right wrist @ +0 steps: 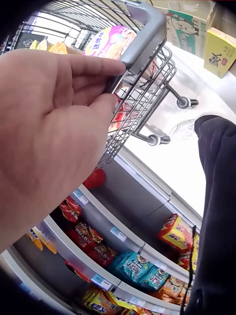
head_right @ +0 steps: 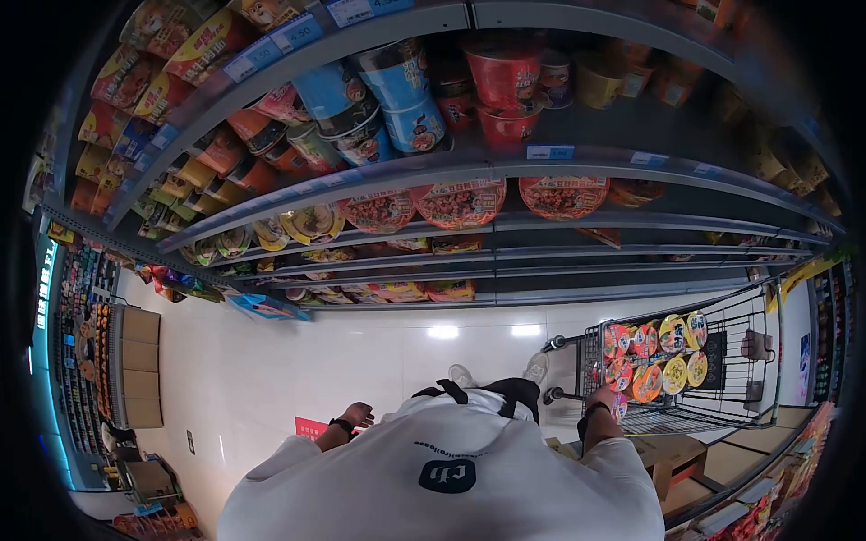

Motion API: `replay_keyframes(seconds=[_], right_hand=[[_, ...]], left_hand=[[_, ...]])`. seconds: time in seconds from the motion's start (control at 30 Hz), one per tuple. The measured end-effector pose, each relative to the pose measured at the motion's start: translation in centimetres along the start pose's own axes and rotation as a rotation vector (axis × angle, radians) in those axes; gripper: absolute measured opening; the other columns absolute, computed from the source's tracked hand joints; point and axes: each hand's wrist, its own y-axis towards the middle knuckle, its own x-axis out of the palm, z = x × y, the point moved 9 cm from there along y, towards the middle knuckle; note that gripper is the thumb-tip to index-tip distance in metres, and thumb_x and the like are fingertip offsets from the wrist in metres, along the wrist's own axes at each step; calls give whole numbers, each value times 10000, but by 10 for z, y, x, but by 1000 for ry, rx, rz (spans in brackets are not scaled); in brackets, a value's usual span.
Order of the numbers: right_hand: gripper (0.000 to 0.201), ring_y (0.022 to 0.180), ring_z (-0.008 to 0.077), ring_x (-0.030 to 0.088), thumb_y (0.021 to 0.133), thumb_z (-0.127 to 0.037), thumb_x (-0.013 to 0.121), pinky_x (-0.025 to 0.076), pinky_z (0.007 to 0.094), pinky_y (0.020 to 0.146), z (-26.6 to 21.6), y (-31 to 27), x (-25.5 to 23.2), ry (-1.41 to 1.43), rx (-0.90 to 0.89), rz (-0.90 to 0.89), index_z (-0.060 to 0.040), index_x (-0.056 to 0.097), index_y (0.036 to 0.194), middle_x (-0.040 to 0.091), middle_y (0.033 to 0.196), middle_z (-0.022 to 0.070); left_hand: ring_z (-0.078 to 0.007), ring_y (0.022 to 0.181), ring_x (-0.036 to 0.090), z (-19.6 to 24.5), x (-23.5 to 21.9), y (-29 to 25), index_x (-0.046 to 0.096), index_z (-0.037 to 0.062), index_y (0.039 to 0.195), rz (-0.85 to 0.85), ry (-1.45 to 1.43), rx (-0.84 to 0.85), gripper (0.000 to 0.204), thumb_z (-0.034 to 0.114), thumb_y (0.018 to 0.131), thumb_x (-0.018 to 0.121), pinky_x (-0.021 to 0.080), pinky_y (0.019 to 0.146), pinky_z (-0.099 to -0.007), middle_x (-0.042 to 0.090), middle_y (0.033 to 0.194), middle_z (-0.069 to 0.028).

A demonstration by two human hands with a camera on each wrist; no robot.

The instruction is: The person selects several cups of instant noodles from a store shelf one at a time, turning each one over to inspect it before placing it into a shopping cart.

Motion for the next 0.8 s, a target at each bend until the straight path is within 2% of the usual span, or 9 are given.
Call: replay_keyframes(seconds=[0.13, 0.17, 0.2, 0.3, 0.4, 0.5, 0.53, 0.67, 0.8], right_hand=[[404, 1092, 373, 615, 866, -89, 521, 514, 443, 902, -9, -16, -1, 12, -45, -31, 8, 473, 1256, 638, 1115, 260], [424, 1090, 376, 614, 860, -82, 528, 511, 437, 911, -9, -14, 3, 68, -80, -21, 17, 457, 1266, 637, 1118, 259], [424, 1090, 376, 614, 860, -82, 528, 511, 437, 911, -5, -19, 6, 59, -80, -25, 17, 457, 1266, 637, 1118, 259], [433, 1074, 352, 629, 854, -121, 559, 520, 413, 894, -17, -31, -1, 45, -58, -32, 23, 466, 1252, 643, 1124, 242], [496, 1079, 378, 623, 803, -114, 656, 527, 428, 875, -15, -23, 17, -18, -102, -8, 35, 469, 1237, 628, 1140, 264], [430, 1095, 379, 618, 798, -94, 638, 521, 437, 878, -20, -28, 22, 4, -128, -36, 45, 521, 1188, 640, 1114, 265], [396, 1097, 380, 616, 799, -86, 626, 519, 438, 880, -23, -29, 28, 11, -132, -57, 42, 544, 1164, 644, 1107, 265], [303, 1064, 391, 628, 828, -69, 555, 519, 443, 879, -42, -61, 13, 96, -157, -32, 20, 586, 1116, 649, 1095, 258], [274, 1073, 366, 634, 829, -87, 568, 526, 425, 896, -63, -55, 31, -111, -315, -173, 6, 619, 1081, 660, 1081, 245]], left_hand=[[-274, 601, 570, -46, -36, 43, 516, 34, 803, -155, 18, -69, 101, 104, 876, 511, 432, 468, -385, 604, 783, -136], [-275, 562, 513, -68, -48, 82, 526, 44, 772, -147, 203, 114, 67, 89, 821, 530, 388, 445, -381, 556, 725, -149], [-275, 518, 457, -42, -44, 42, 516, 63, 731, -114, -50, 23, 49, 82, 774, 528, 337, 425, -397, 486, 664, -134], [-288, 527, 500, -23, -55, 65, 528, 58, 723, -94, 227, 198, 82, 111, 726, 591, 375, 441, -419, 511, 654, -123], [-284, 594, 601, -16, -42, 66, 572, 43, 732, -95, -197, -7, 121, 112, 684, 659, 472, 495, -408, 621, 718, -107], [-258, 723, 688, 21, -23, 68, 605, 16, 938, 12, 233, 362, 149, 109, 823, 592, 537, 535, -387, 665, 797, -149], [-229, 734, 685, 28, -11, 42, 533, -13, 1216, -4, 28, 150, 336, 214, 978, 464, 552, 580, -336, 669, 951, -168], [-233, 739, 683, 39, 17, 10, 532, -6, 1221, -29, -73, 173, 337, 223, 982, 469, 559, 603, -345, 669, 957, -168], [-244, 779, 678, -12, 34, 15, 515, 10, 1261, -97, -154, 106, 361, 239, 984, 476, 566, 657, -361, 674, 1005, -171]])
